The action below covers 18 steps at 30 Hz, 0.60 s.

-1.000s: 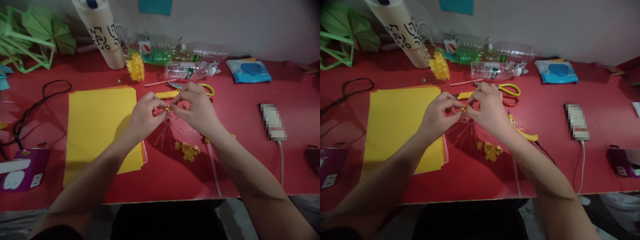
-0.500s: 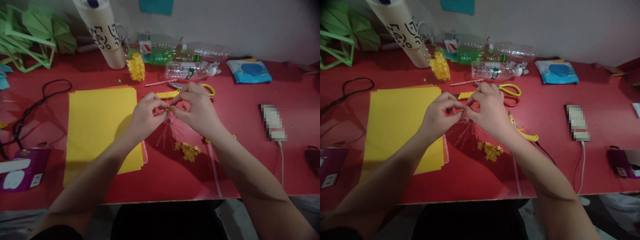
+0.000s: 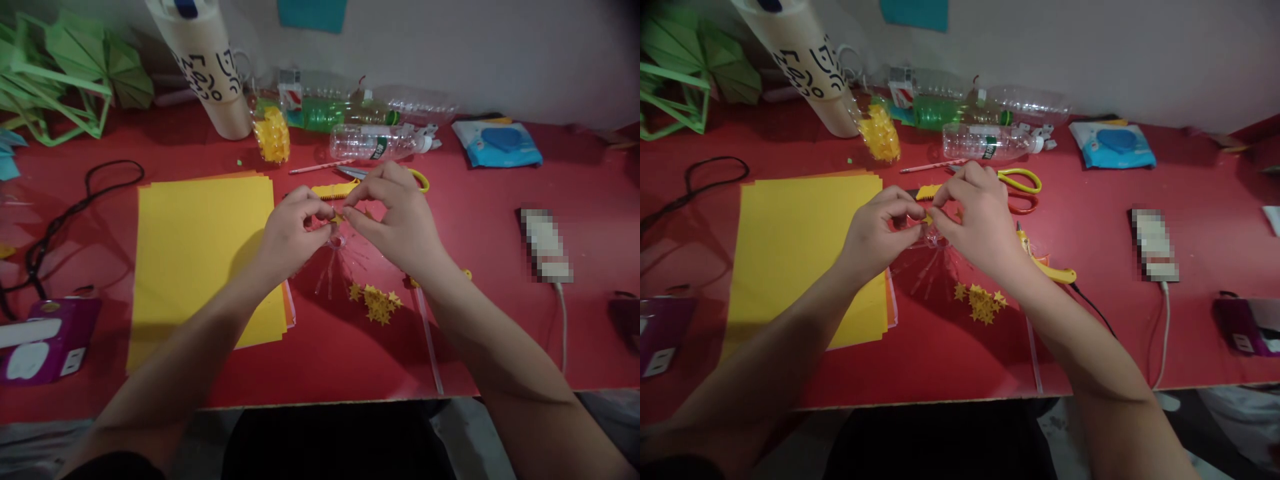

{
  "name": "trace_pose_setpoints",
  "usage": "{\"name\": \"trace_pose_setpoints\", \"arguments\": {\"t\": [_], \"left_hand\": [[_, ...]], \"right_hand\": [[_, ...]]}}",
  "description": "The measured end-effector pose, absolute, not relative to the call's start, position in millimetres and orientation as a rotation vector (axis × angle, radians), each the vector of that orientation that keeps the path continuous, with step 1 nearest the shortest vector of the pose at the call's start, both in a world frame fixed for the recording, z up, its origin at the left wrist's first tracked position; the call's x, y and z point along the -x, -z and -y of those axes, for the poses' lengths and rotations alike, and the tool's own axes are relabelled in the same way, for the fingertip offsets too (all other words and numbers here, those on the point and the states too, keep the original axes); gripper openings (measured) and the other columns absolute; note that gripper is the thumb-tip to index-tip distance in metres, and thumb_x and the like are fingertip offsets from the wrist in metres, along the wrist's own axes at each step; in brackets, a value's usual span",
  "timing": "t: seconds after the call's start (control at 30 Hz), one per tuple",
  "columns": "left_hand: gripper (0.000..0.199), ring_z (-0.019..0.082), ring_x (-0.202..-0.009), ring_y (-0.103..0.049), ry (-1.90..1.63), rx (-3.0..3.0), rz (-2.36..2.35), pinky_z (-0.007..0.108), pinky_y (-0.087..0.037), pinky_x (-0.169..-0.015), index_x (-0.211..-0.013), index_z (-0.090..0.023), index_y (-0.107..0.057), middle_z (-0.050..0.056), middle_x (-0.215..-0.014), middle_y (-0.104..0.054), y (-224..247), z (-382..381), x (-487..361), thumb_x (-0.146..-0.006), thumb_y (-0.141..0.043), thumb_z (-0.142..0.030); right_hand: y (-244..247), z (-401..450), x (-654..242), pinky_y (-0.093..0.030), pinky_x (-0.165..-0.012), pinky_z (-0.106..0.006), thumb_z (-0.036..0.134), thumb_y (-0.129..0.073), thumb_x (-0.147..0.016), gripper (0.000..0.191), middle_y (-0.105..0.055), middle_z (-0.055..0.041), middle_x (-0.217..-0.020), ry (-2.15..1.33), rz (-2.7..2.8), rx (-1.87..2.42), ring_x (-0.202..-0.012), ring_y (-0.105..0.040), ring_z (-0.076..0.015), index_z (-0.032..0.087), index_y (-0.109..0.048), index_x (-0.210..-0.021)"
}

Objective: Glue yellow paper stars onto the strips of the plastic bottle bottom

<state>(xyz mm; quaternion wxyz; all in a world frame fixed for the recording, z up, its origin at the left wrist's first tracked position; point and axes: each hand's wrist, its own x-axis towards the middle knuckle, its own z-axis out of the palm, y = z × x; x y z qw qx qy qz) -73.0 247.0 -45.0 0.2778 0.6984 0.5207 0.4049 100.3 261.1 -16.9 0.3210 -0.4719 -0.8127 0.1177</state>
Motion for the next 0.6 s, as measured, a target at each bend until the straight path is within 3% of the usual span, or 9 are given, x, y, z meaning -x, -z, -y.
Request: {"name": "trace_pose_setpoints", "arguments": {"t": [0.3,0.6], "left_hand": [[0.005,0.011,-0.066,-0.051,-1.079,-1.862,-1.347,0.026,-0.043,-0.061,-0.077,-0.02,-0.071,-0.001,-0.08,-0.06,45,-248,74,-0.077,-0.07,-0.015],[0.005,0.011,-0.067,-0.052,-1.07,-1.882,-1.354,0.025,-0.045,-0.061,-0.077,-0.021,-0.071,-0.001,-0.081,-0.06,44,-247,74,-0.077,-0.071,-0.016]], "right_hand": [[19,-245,-103,-0.039,-0.077,-0.04,0.022,-0.05,-0.092,0.027,-0.056,-0.0042,-0.077,0.181,2.271,0.994,-0.08,-0.049,-0.0199,0.022,-0.072,-0.078],[25,-247,-102,-0.038,-0.083,-0.044,0.022,-0.05,-0.094,0.026,-0.055,-0.0025,-0.078,0.211,2.28,0.969,-0.081,-0.048,-0.0198,0.023,-0.067,-0.074]]}}
